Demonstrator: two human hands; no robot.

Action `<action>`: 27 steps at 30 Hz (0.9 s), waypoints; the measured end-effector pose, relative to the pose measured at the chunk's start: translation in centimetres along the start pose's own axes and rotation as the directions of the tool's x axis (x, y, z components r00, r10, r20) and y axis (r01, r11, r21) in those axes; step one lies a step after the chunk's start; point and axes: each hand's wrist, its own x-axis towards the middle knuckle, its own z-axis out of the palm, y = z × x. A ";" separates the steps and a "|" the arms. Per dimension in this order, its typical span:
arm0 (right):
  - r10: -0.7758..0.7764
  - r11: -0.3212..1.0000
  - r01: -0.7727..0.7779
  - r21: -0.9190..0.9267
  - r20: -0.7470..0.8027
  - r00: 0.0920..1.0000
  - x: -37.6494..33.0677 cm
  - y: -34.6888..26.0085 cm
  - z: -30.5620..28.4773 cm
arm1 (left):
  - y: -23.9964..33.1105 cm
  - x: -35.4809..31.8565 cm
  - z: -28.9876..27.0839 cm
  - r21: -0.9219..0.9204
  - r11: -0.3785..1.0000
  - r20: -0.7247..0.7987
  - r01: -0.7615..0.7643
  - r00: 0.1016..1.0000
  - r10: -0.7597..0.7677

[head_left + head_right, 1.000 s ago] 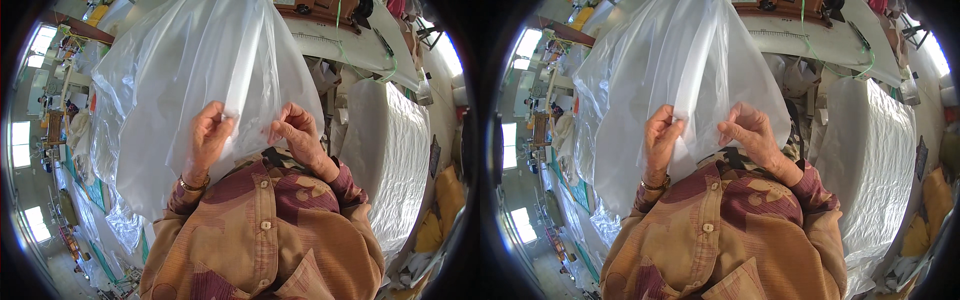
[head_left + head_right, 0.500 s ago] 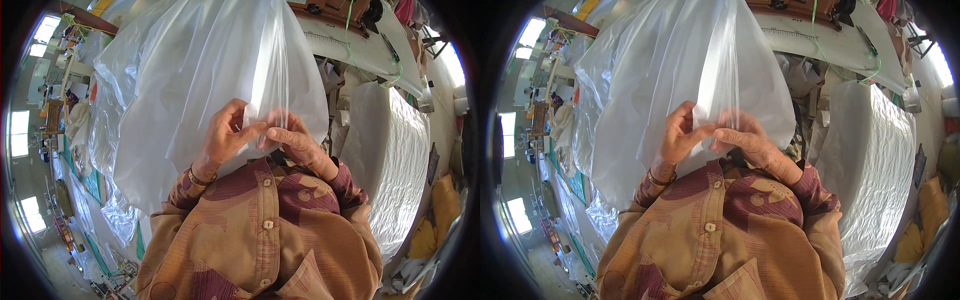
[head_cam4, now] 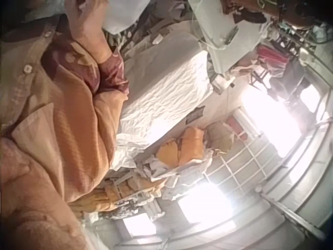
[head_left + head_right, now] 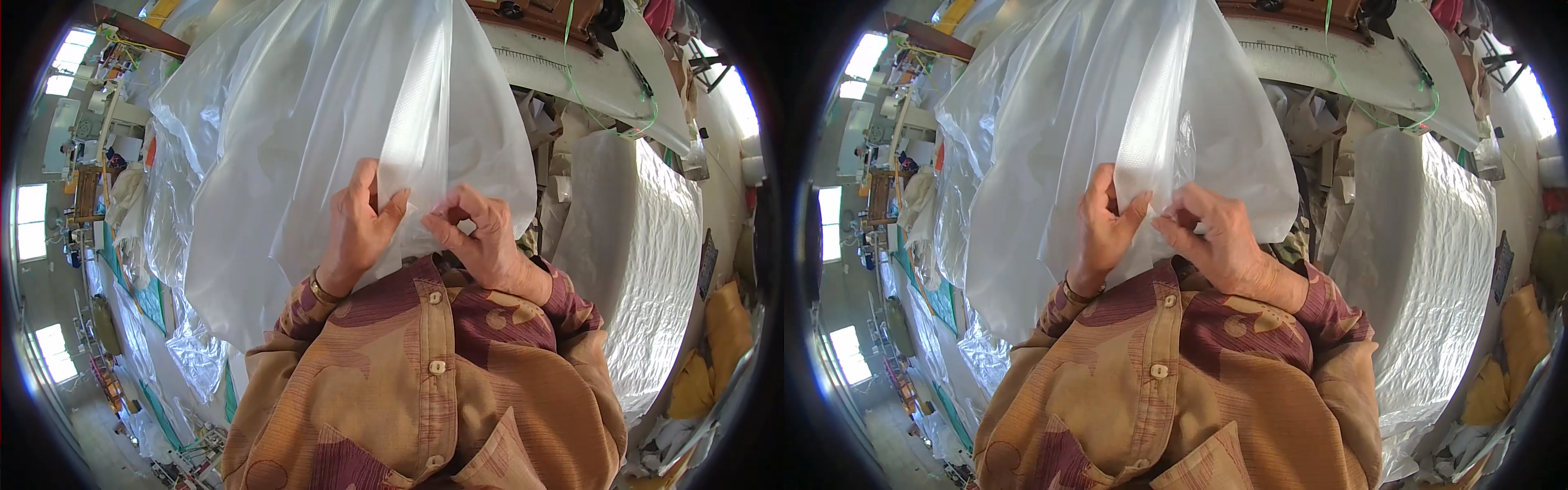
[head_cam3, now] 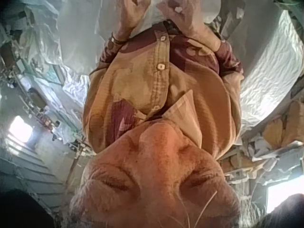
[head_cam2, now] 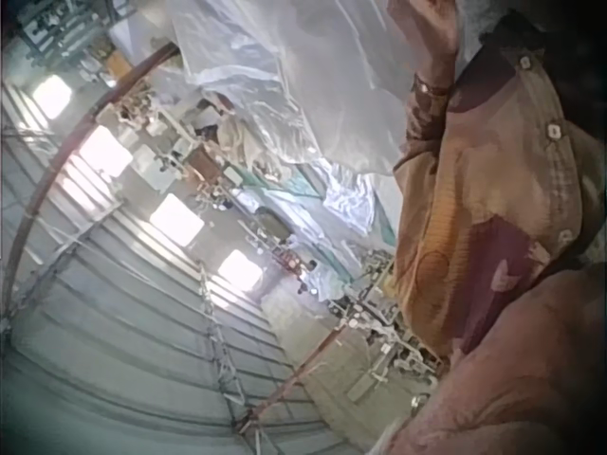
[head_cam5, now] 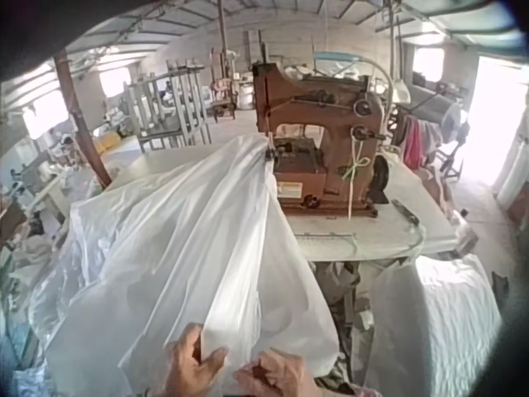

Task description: The person sews a large white plastic sheet using a sewing machine. They repeatedly fold the sheet's edge, guide it under the needle, and sew short segments before stopping to refold and reposition the material.

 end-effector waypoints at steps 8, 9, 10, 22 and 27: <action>-0.372 0.844 0.438 -0.309 0.250 0.894 3.2 -0.6 1.1 | 2.4 -0.1 -2.1 0.047 0.970 -0.032 -0.239 0.970 0.240; -0.394 0.833 0.462 -0.305 0.259 0.882 3.3 -0.4 1.3 | 2.4 0.0 -2.4 0.034 0.974 0.007 -0.225 0.974 0.225; -0.405 0.832 0.470 -0.294 0.256 0.878 3.4 -0.2 1.7 | 2.5 0.1 -2.7 0.021 0.977 0.047 -0.212 0.976 0.211; -0.465 0.648 0.641 -0.411 0.454 0.761 3.1 -0.6 0.8 | 2.1 1.5 -2.7 -0.371 0.919 0.158 0.135 0.984 -0.081; -0.608 0.707 0.349 -0.615 -0.276 0.745 3.3 3.7 -4.3 | 1.2 1.8 -2.0 -0.447 0.895 -0.011 -0.005 1.000 0.000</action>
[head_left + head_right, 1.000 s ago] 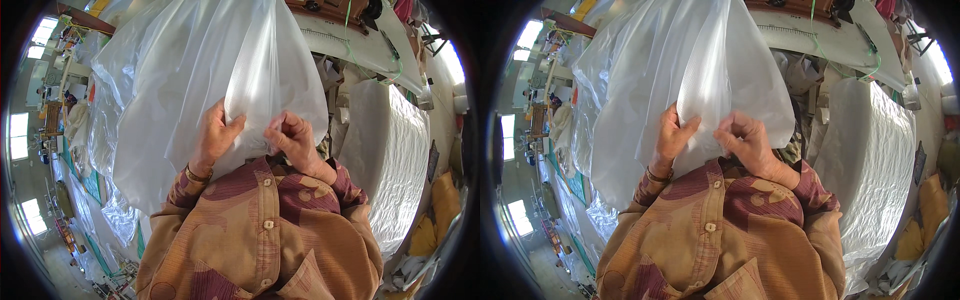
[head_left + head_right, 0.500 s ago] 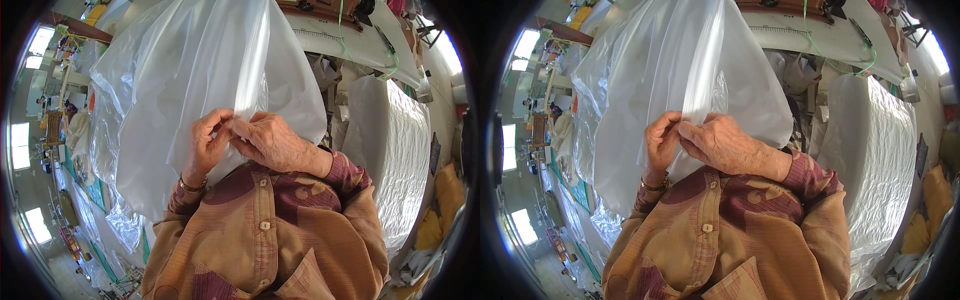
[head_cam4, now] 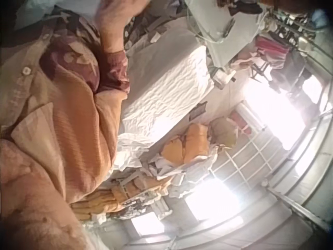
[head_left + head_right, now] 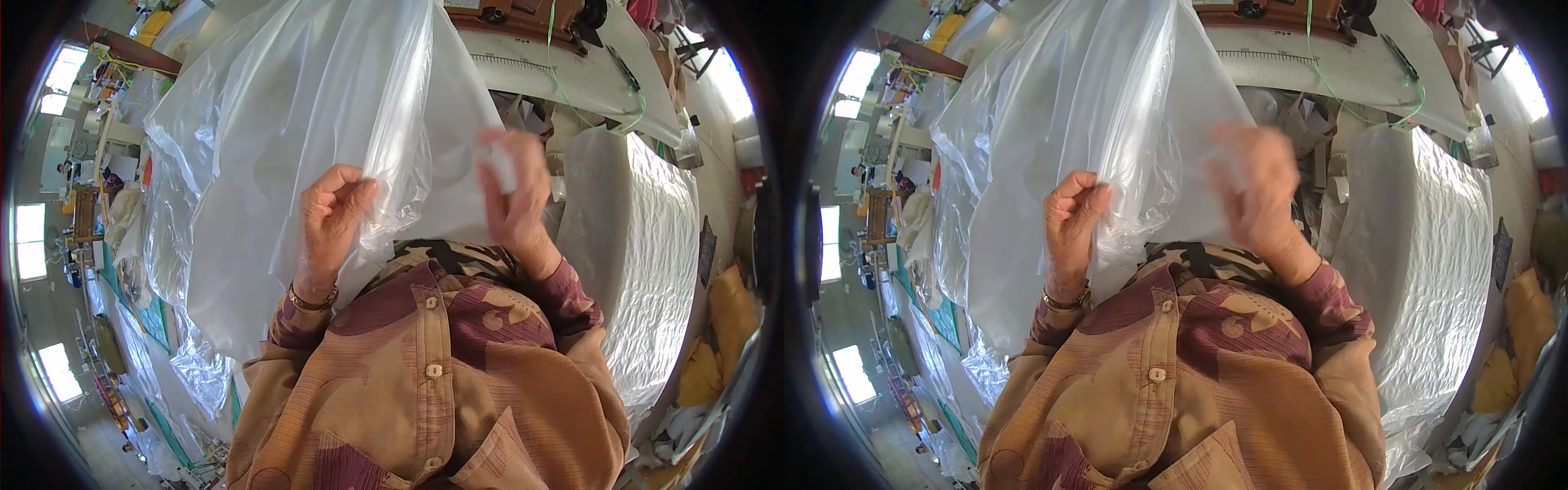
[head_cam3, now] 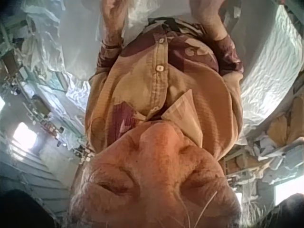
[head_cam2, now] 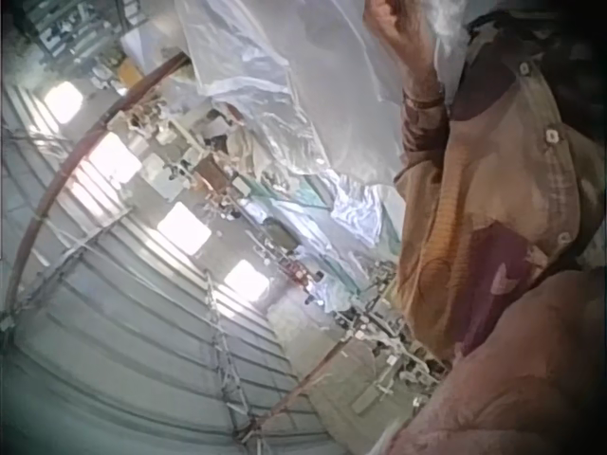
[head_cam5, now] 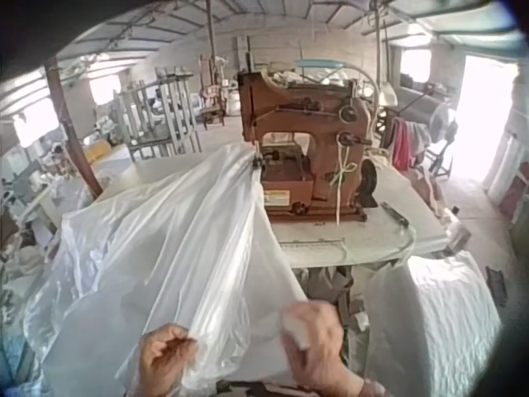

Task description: The person sews a large white plastic sheet using a sewing machine. They repeatedly fold the sheet's edge, guide it under the needle, and sew short segments before stopping to refold and reposition the material.

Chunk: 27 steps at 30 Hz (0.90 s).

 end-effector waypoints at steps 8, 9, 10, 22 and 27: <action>0.542 0.830 -0.546 -0.113 0.393 0.743 -2.7 1.8 -1.5 | 1.4 -0.1 0.4 0.102 0.993 0.030 -0.056 0.998 0.053; 0.461 0.877 -0.476 -0.065 0.397 0.794 -2.3 0.8 -1.4 | 1.6 -0.2 0.6 0.166 0.984 0.035 -0.064 0.998 0.059; 0.422 0.870 -0.490 0.049 0.441 0.792 -1.4 -0.7 -1.7 | 2.0 -0.3 0.9 0.229 0.971 0.040 -0.073 0.997 0.065; -0.090 0.841 -0.347 0.416 0.740 0.667 2.2 -6.7 -0.8 | 2.9 -0.1 1.6 0.480 0.831 0.206 -0.281 0.957 0.204; -0.120 0.724 -0.468 0.507 0.761 0.638 3.1 -5.8 -3.9 | 4.2 -0.2 0.0 0.558 0.802 0.125 -0.213 0.977 0.173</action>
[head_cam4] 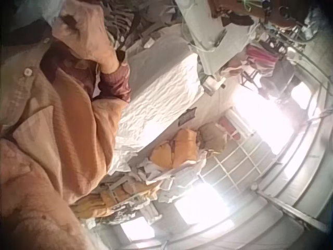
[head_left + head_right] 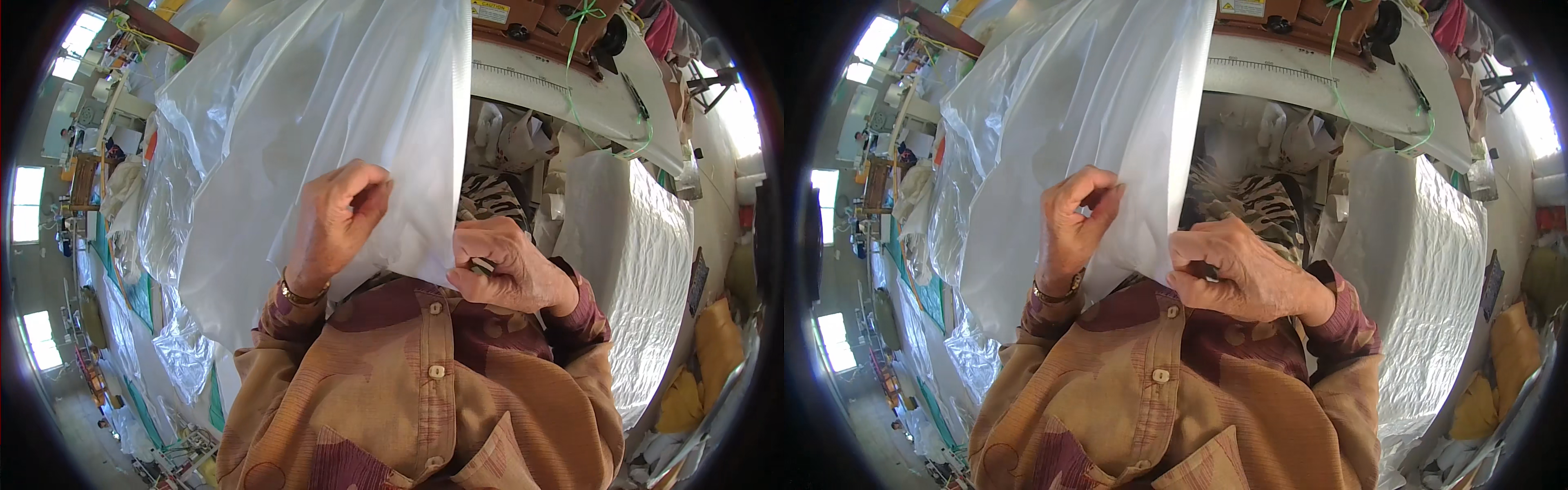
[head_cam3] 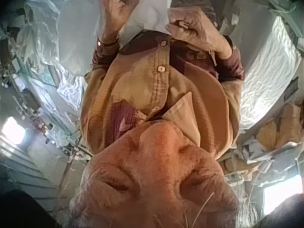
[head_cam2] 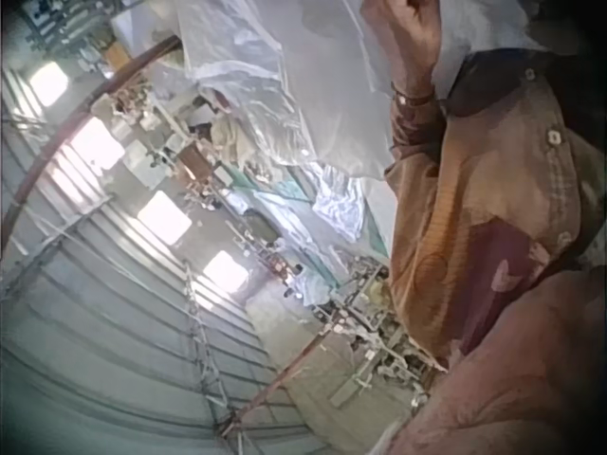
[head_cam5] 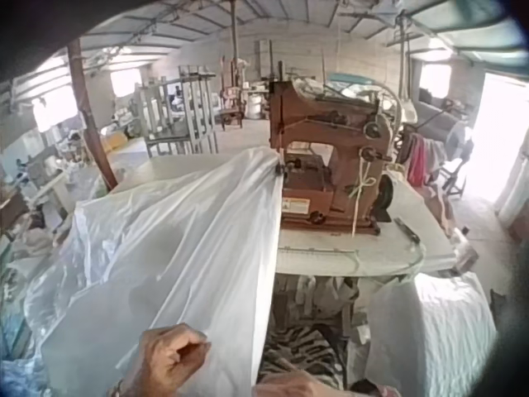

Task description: The person sews a large white plastic sheet using a sewing machine. They repeatedly fold the sheet's edge, guide it under the needle, and sew short segments before stopping to refold and reposition the material.

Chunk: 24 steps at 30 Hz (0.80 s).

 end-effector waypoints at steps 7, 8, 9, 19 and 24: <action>0.133 0.988 -0.136 0.079 0.037 0.990 2.3 1.5 2.8 | -0.5 0.0 1.7 -0.200 0.979 0.048 -0.038 0.998 0.048; 0.146 0.985 -0.149 0.087 0.046 0.988 2.8 1.7 2.9 | -0.7 0.0 1.7 -0.247 0.969 0.051 0.008 0.999 0.005; 0.188 0.981 -0.191 0.028 0.090 0.978 3.3 1.0 2.4 | -0.9 -0.1 1.6 -0.293 0.955 0.056 0.054 0.998 -0.039; -0.105 0.942 0.069 -0.329 -0.093 0.990 3.7 2.0 4.9 | -1.2 -0.5 0.4 -0.355 0.922 0.125 0.157 0.985 -0.120; -0.398 0.840 0.361 -0.406 -0.008 0.917 4.5 4.4 4.7 | -0.6 0.0 -0.4 -0.315 0.919 0.159 0.238 0.968 -0.196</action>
